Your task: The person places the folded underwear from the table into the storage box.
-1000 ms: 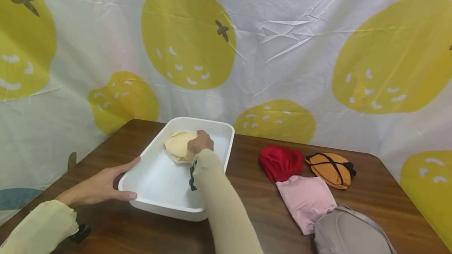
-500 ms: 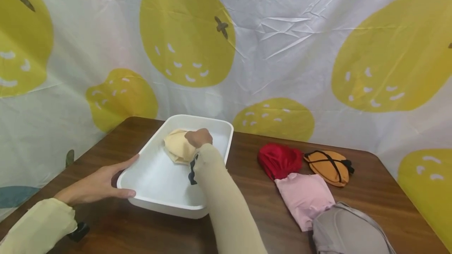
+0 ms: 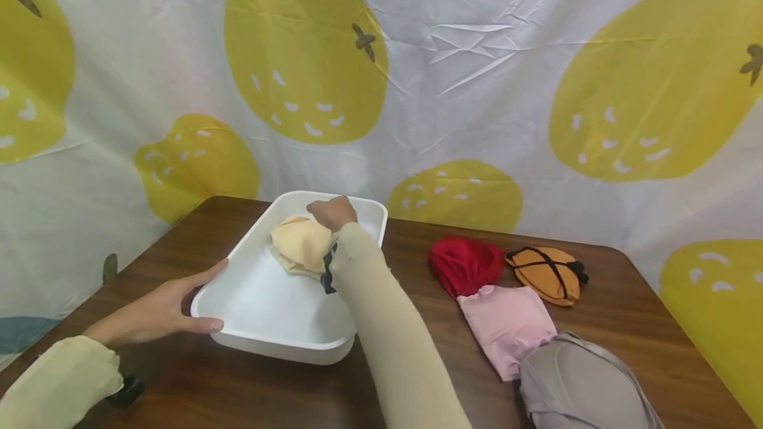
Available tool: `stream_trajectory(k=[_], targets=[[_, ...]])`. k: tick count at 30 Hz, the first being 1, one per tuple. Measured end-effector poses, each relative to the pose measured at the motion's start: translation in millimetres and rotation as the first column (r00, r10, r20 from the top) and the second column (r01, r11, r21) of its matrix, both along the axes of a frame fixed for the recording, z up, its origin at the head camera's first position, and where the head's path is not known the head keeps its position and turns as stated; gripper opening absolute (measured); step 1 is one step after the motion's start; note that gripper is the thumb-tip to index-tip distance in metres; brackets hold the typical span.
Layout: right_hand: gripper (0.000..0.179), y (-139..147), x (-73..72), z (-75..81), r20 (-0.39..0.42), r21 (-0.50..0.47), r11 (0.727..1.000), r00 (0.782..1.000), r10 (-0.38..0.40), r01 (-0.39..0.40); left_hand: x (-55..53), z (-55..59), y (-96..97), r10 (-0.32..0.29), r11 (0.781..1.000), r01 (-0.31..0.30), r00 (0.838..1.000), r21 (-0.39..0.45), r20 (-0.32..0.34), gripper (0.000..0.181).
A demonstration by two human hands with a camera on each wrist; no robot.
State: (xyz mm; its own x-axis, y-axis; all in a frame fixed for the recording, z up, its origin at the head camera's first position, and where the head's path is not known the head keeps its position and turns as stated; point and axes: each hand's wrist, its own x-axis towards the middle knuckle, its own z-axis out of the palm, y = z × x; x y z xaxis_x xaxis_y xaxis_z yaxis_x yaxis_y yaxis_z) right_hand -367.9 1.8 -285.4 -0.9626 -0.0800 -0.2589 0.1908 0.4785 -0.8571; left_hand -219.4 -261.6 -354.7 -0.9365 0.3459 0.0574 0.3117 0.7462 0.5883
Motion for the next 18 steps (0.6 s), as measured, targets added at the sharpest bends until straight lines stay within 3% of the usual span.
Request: stream_trajectory(k=[10,18], targets=[[0.072,17.1,0.7,29.4,0.086,-0.119,0.992,0.996,-0.032,0.042,1.4,-0.9,-2.6,-0.005,1.000,0.004,1.000,-0.010,-0.010,0.108],[0.052,42.4,5.8,47.8,0.019,-0.171,0.984,0.998,0.052,-0.048,1.7,1.9,-1.9,-0.019,1.000,0.018,0.999,-0.015,-0.034,0.108]])
